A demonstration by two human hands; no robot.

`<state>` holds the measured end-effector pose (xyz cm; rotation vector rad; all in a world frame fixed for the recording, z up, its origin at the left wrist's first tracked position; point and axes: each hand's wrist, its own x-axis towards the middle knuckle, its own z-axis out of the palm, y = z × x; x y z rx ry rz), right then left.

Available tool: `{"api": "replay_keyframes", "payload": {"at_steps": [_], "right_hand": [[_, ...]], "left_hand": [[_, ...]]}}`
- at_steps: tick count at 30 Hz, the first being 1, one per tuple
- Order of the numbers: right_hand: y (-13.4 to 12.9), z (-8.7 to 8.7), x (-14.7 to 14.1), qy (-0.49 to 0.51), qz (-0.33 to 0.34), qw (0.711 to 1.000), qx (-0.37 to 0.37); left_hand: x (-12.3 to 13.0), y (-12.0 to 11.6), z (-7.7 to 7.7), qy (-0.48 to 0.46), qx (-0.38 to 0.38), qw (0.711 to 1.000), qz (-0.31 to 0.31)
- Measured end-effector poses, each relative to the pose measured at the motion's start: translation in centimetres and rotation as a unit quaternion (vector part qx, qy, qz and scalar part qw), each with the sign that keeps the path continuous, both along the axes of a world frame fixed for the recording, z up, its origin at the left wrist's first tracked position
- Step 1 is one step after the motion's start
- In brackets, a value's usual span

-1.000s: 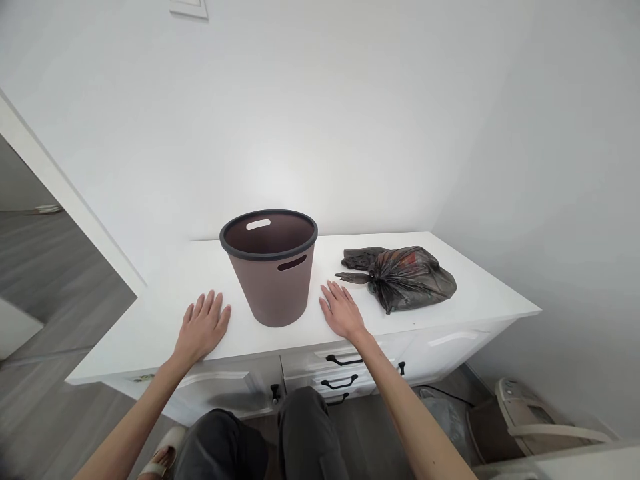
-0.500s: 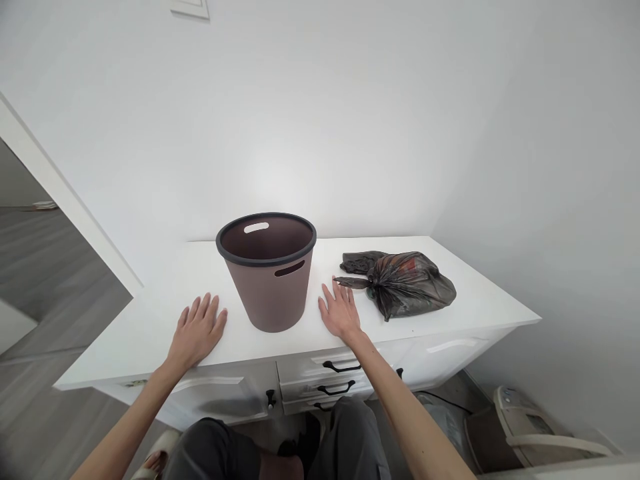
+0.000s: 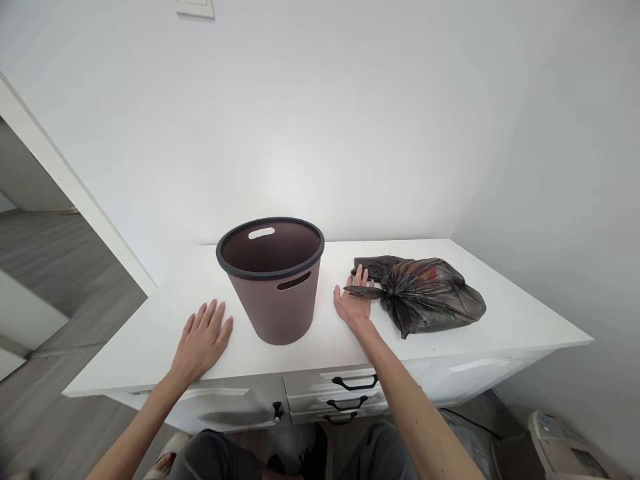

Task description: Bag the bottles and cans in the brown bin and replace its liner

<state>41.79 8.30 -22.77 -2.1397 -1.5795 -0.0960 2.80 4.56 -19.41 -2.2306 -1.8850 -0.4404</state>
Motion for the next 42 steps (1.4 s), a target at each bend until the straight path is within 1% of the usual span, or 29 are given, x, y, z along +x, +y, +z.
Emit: {"api": "replay_keyframes", "payload": {"at_steps": [2,5,9,11,14,18,20,23,25,28,30,33,34,35,37,38,40,41,42], "right_hand": [[0.8,-0.4,0.4,0.0,-0.011,1.0,0.012],[1.9,-0.9,1.1,-0.005,-0.044,0.999,0.004],[3.2,-1.4,2.0,-0.012,-0.085,0.996,-0.036],[3.6,-1.7,2.3,-0.005,-0.093,0.994,-0.064],[3.4,-1.9,2.4,-0.003,-0.076,0.993,-0.086],[1.3,-1.5,1.8,-0.017,-0.023,0.996,-0.086],[-0.5,-1.0,1.4,-0.021,0.009,0.996,-0.088],[-3.8,-0.3,0.6,-0.016,0.07,0.993,-0.098],[-6.5,0.2,-0.2,-0.017,0.116,0.988,-0.097],[-11.2,1.0,-1.7,-0.008,0.181,0.981,-0.07],[-14.9,1.9,-2.9,0.024,0.217,0.975,-0.04],[-20.7,4.0,-4.6,0.133,0.277,0.952,0.0],[-22.7,5.0,-5.1,0.183,0.281,0.942,0.011],[-24.5,6.1,-5.5,0.239,0.27,0.933,0.021],[-27.8,8.5,-6.3,0.363,0.234,0.902,0.021],[-29.2,9.5,-6.5,0.422,0.223,0.879,0.012],[-31.4,11.2,-7.0,0.535,0.212,0.818,0.013],[-32.2,11.7,-7.2,0.585,0.207,0.784,0.022],[-32.7,12.0,-7.4,0.631,0.199,0.749,0.038]], "left_hand": [[-0.1,0.0,0.0,0.002,-0.005,1.0,0.0],[-0.1,-0.1,0.0,0.006,-0.009,1.0,-0.001],[-0.2,-0.2,0.0,0.005,-0.013,1.0,-0.001],[-0.2,-0.2,-0.2,0.004,-0.013,1.0,-0.001],[-0.2,-0.1,-0.5,0.005,-0.007,1.0,0.0],[-0.2,-0.1,-0.5,0.013,-0.004,1.0,0.002],[-0.1,-0.2,-0.2,0.02,-0.01,1.0,0.003],[0.1,-0.4,0.4,0.024,-0.022,0.999,0.0],[0.3,-0.7,0.7,0.02,-0.026,0.999,0.0],[0.8,-1.6,0.9,0.011,-0.014,1.0,0.002],[1.1,-2.9,0.7,-0.001,0.012,1.0,-0.01],[1.8,-6.2,0.6,-0.048,0.04,0.996,-0.056],[2.1,-7.7,0.8,-0.073,0.038,0.994,-0.078],[2.5,-9.2,1.1,-0.102,0.031,0.989,-0.103],[3.7,-12.7,2.4,-0.161,0.001,0.973,-0.165],[4.4,-14.4,3.3,-0.189,-0.024,0.961,-0.199],[5.9,-17.6,5.4,-0.246,-0.102,0.928,-0.259],[6.6,-18.9,6.5,-0.279,-0.138,0.91,-0.275],[7.3,-20.0,7.5,-0.311,-0.159,0.894,-0.28]]}}
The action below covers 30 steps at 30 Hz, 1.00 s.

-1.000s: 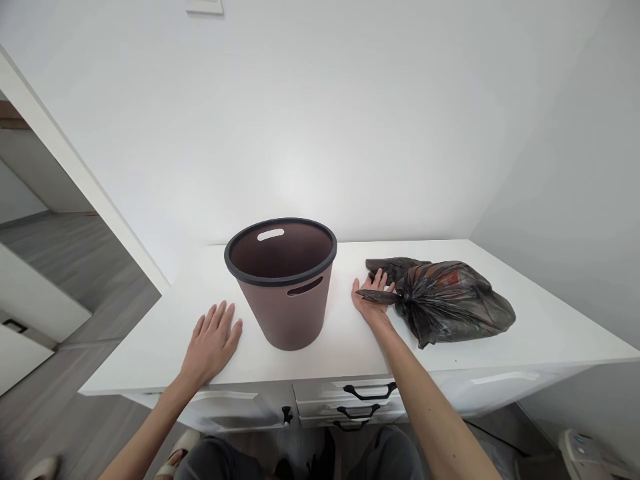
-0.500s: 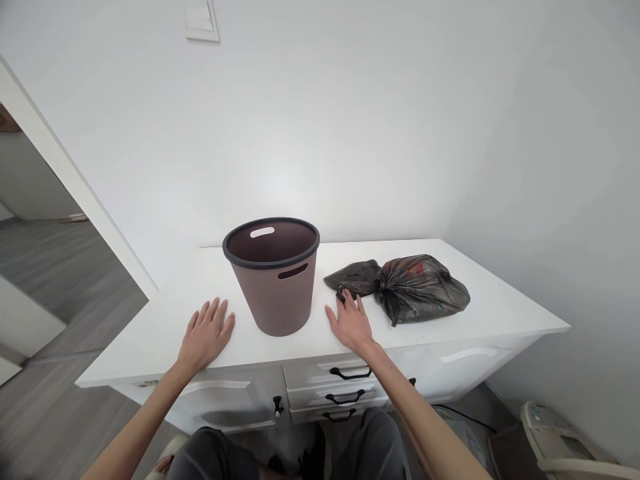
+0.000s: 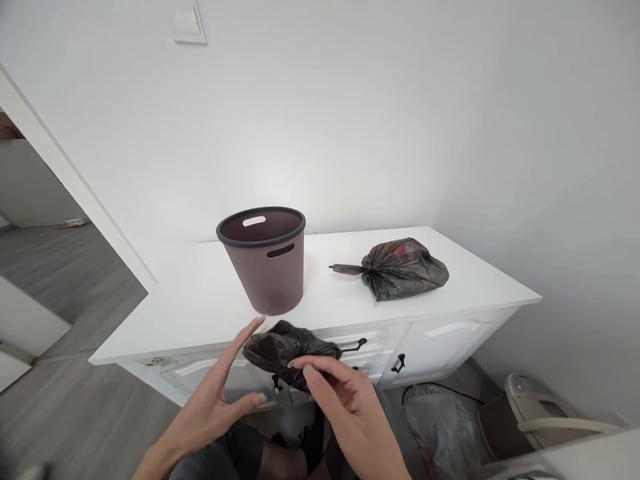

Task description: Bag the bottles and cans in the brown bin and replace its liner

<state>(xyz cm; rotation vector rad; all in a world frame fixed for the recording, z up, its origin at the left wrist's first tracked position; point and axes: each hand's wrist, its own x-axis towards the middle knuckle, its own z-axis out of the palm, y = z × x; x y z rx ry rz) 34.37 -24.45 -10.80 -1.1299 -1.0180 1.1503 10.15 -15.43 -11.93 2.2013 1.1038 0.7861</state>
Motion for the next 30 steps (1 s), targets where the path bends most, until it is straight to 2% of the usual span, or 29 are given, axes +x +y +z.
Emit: {"api": "replay_keyframes", "payload": {"at_steps": [3,7,10,13,17,21,26,30], "right_hand": [[-1.0,-0.5,-0.7,0.162,-0.052,0.985,0.0],[-1.5,-2.2,-2.2,0.291,-0.119,0.949,-0.034],[-1.6,-2.7,-3.0,0.291,-0.137,0.945,-0.058],[-1.4,-2.5,-3.3,0.277,-0.149,0.948,-0.054],[-1.0,-2.3,-3.4,0.277,-0.161,0.947,-0.035],[-0.8,-2.6,-3.6,0.276,-0.16,0.948,-0.012],[-0.7,-2.6,-4.3,0.264,-0.165,0.95,0.002],[0.0,-3.2,-4.8,0.303,-0.168,0.938,-0.004]], "left_hand": [[1.5,-2.1,2.1,-0.052,-0.063,0.996,0.022],[2.1,-3.7,2.8,-0.092,-0.105,0.983,0.116],[2.0,-4.6,2.6,-0.116,-0.112,0.969,0.188],[2.2,-5.2,1.9,-0.146,-0.109,0.954,0.239],[1.8,-5.7,0.5,-0.146,-0.101,0.947,0.27],[0.2,-5.6,-0.4,-0.141,-0.083,0.94,0.3],[-1.1,-5.8,0.1,-0.161,-0.066,0.922,0.345],[-1.1,-6.2,0.8,-0.176,-0.059,0.914,0.361]]}}
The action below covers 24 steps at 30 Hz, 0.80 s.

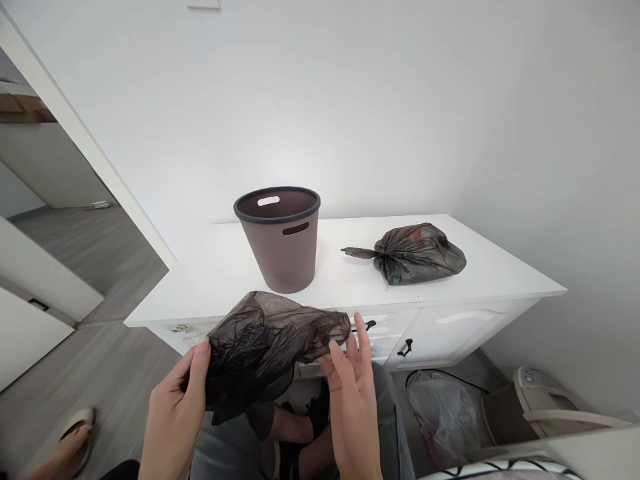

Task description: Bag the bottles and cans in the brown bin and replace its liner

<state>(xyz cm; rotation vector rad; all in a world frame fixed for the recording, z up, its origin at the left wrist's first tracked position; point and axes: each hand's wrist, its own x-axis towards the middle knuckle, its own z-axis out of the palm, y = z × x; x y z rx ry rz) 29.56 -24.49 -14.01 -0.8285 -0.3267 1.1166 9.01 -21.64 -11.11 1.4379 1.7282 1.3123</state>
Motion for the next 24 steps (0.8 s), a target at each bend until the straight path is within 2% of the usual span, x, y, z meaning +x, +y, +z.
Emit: {"api": "replay_keyframes", "payload": {"at_steps": [4,7,12,15,18,21,24], "right_hand": [[0.7,-1.5,-0.6,0.062,0.092,0.994,0.005],[0.9,-2.3,-1.2,0.028,0.156,0.987,-0.018],[0.5,-1.7,-2.0,-0.035,0.175,0.984,-0.024],[0.5,-1.5,-2.0,-0.022,0.149,0.987,-0.047],[0.5,-1.8,-1.9,-0.006,0.073,0.993,-0.094],[0.2,-2.4,-1.7,-0.023,-0.008,0.992,-0.12],[-0.2,-3.1,-1.1,-0.044,-0.052,0.992,-0.111]], "left_hand": [[-0.2,-0.1,0.0,-0.044,0.009,0.999,0.0],[-0.3,0.0,-0.5,-0.09,-0.001,0.996,-0.013],[-0.3,0.1,-0.4,-0.125,-0.03,0.991,-0.046],[-0.1,0.4,-0.5,-0.166,-0.048,0.984,-0.037],[-0.2,0.9,-1.4,-0.173,-0.045,0.984,-0.014],[-0.5,1.1,-2.4,-0.133,-0.01,0.991,0.009],[-0.9,0.7,-2.3,-0.078,0.061,0.994,0.048]]}}
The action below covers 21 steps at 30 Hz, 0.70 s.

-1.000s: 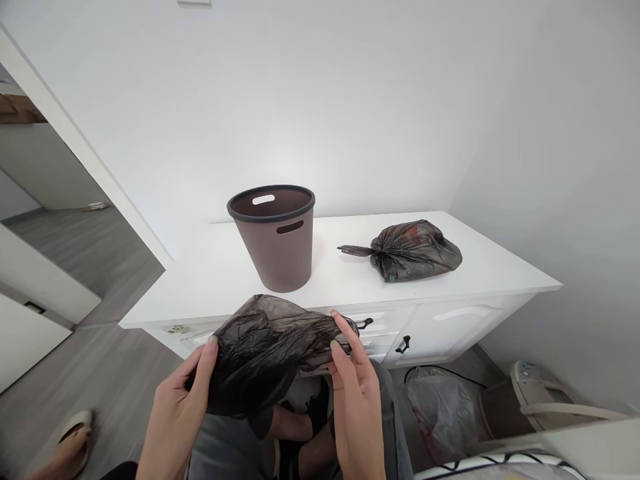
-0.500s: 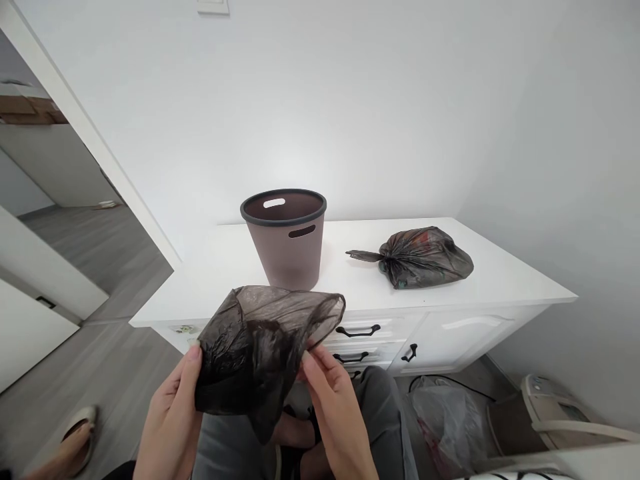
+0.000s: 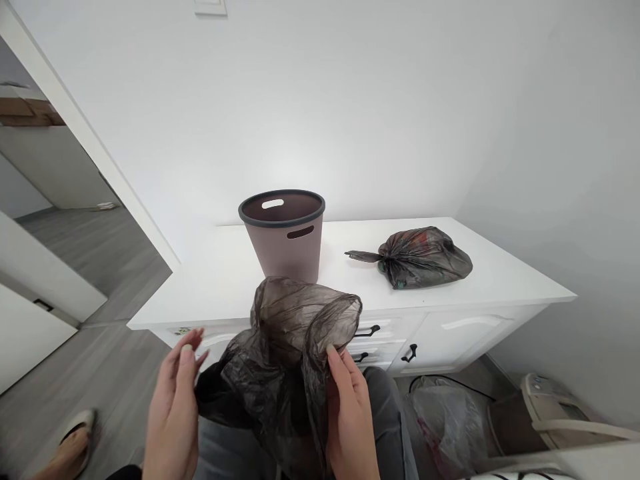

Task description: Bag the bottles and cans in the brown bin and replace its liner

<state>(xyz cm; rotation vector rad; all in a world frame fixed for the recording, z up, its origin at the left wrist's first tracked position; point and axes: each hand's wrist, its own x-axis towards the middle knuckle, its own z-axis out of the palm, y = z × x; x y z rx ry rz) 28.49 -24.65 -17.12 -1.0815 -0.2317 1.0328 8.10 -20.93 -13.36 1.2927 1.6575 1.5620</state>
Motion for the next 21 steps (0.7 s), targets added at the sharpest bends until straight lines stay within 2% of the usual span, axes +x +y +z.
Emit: {"api": "replay_keyframes", "payload": {"at_steps": [4,6,8,10,12,14,16,19,21], "right_hand": [[-0.4,-0.7,0.9,-0.081,-0.071,0.992,0.067],[-0.6,-0.7,1.1,-0.094,-0.07,0.989,0.089],[-0.8,-0.3,0.9,-0.082,-0.054,0.991,0.09],[-0.9,0.2,0.5,-0.058,-0.048,0.994,0.077],[-1.1,0.7,0.3,-0.035,-0.033,0.997,0.057],[-1.3,1.0,0.2,-0.028,-0.003,0.998,0.047],[-1.5,1.2,0.3,-0.036,0.035,0.998,0.046],[-1.7,1.4,0.4,-0.065,0.059,0.994,0.061],[-1.7,1.5,0.5,-0.076,0.057,0.992,0.077]], "left_hand": [[-0.3,-1.2,2.5,0.075,0.076,0.994,0.036],[-0.3,-1.6,4.2,0.133,0.111,0.984,0.034],[-0.1,-1.8,5.8,0.213,0.164,0.963,0.032],[0.4,-1.9,7.2,0.281,0.212,0.936,0.015],[1.2,-1.9,8.0,0.308,0.234,0.921,-0.044],[2.2,-1.9,8.3,0.299,0.224,0.916,-0.145],[3.3,-1.8,7.8,0.285,0.189,0.912,-0.228],[4.4,-1.4,6.6,0.301,0.12,0.903,-0.281],[4.6,-0.9,5.9,0.321,0.11,0.894,-0.293]]}}
